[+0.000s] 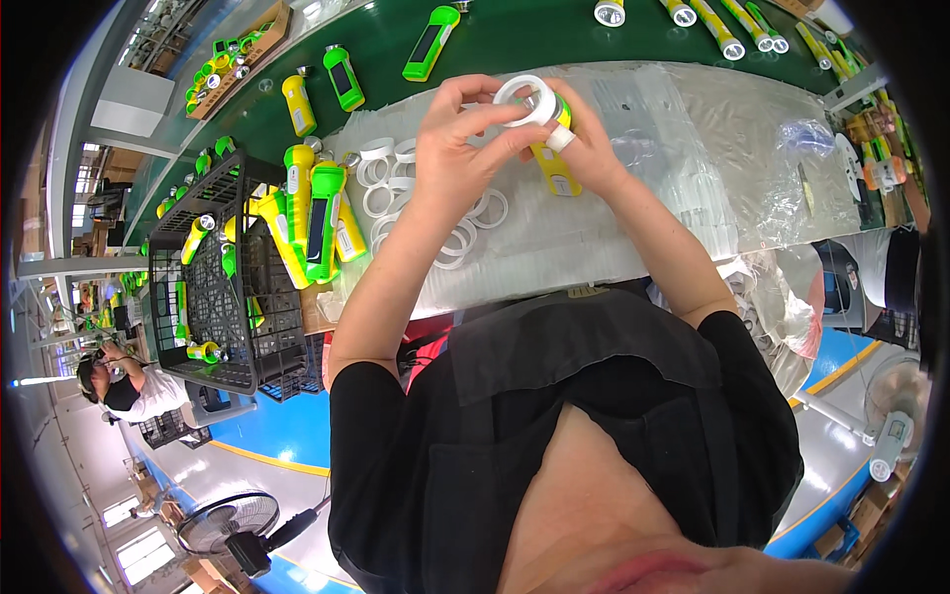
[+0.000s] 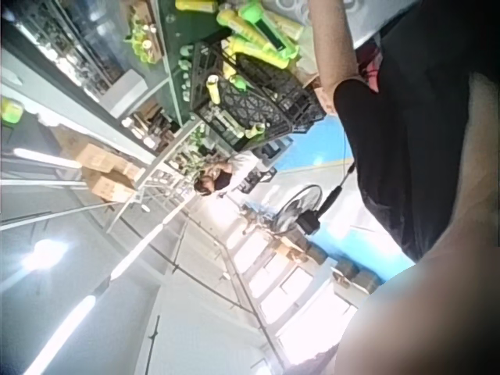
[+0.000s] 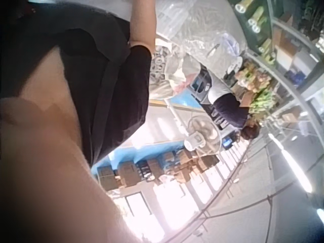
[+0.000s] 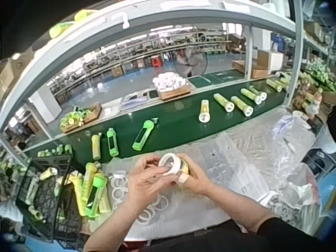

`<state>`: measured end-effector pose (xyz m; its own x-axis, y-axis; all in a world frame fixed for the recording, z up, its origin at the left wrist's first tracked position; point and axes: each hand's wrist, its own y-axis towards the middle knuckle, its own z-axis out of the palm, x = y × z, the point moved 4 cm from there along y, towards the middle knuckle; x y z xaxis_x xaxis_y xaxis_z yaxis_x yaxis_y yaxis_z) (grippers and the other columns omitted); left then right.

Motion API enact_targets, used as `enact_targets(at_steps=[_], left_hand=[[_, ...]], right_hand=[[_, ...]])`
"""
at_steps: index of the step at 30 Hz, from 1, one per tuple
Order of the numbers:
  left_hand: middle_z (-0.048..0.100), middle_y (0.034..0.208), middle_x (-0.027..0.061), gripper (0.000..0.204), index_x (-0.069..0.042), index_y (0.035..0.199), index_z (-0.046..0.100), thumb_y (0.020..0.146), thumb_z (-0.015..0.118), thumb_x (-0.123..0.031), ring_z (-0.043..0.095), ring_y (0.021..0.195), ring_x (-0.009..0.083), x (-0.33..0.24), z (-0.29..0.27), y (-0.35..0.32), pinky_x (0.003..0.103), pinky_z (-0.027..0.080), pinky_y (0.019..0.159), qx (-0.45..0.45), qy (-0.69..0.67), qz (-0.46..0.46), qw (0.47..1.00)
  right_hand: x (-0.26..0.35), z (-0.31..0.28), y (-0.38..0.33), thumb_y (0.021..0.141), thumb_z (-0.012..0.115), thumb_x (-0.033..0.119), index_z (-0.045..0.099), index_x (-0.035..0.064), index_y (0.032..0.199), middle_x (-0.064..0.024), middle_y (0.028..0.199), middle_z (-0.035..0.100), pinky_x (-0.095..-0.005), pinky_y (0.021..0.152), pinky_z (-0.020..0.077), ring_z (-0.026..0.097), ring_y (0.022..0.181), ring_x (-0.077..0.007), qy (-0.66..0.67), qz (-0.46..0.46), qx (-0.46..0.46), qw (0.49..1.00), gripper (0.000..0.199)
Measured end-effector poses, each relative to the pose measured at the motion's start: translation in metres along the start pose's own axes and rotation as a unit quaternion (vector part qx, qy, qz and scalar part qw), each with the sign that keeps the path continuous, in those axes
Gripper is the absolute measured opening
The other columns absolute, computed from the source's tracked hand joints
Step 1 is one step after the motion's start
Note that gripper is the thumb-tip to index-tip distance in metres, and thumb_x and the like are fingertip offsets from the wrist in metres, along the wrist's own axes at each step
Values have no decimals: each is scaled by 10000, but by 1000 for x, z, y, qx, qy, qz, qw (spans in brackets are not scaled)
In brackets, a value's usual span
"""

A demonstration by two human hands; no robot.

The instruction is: Assembling plastic flashlight components including lenses and locking rings on an industrial production line.

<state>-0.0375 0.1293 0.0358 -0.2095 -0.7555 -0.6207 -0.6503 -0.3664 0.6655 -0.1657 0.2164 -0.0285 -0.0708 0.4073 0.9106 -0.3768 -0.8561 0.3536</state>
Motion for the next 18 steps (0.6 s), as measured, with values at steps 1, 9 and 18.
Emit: enact_targets(at_steps=[1, 9, 18], left_hand=[[580, 1066, 66, 257, -135, 910, 765, 677, 863, -183, 570, 906, 188, 3, 2, -1, 316, 511, 736, 0, -17, -14, 1000], [604, 1076, 50, 291, -114, 945, 758, 676, 862, -151, 580, 943, 183, -10, 11, 11, 306, 487, 772, 55, 13, 16, 998], [647, 1085, 42, 384, -93, 1005, 616, 706, 848, -159, 618, 986, 204, -19, 54, 18, 331, 512, 825, 156, 12, -17, 988]], right_hand=[[1, 0, 0, 945, 604, 236, 447, 86, 1310, -73, 1008, 609, -290, 701, 520, 625, 794, -145, 30, 25, 19, 999, 425], [49, -28, 10, 854, 730, 206, 556, 79, 1291, -91, 1235, 614, -353, 982, 457, 569, 1162, -231, -221, -209, 97, 948, 487], [142, -24, 28, 721, 769, 110, 601, 24, 1083, -68, 914, 534, -331, 697, 465, 558, 822, -223, -552, -27, 322, 769, 408]])
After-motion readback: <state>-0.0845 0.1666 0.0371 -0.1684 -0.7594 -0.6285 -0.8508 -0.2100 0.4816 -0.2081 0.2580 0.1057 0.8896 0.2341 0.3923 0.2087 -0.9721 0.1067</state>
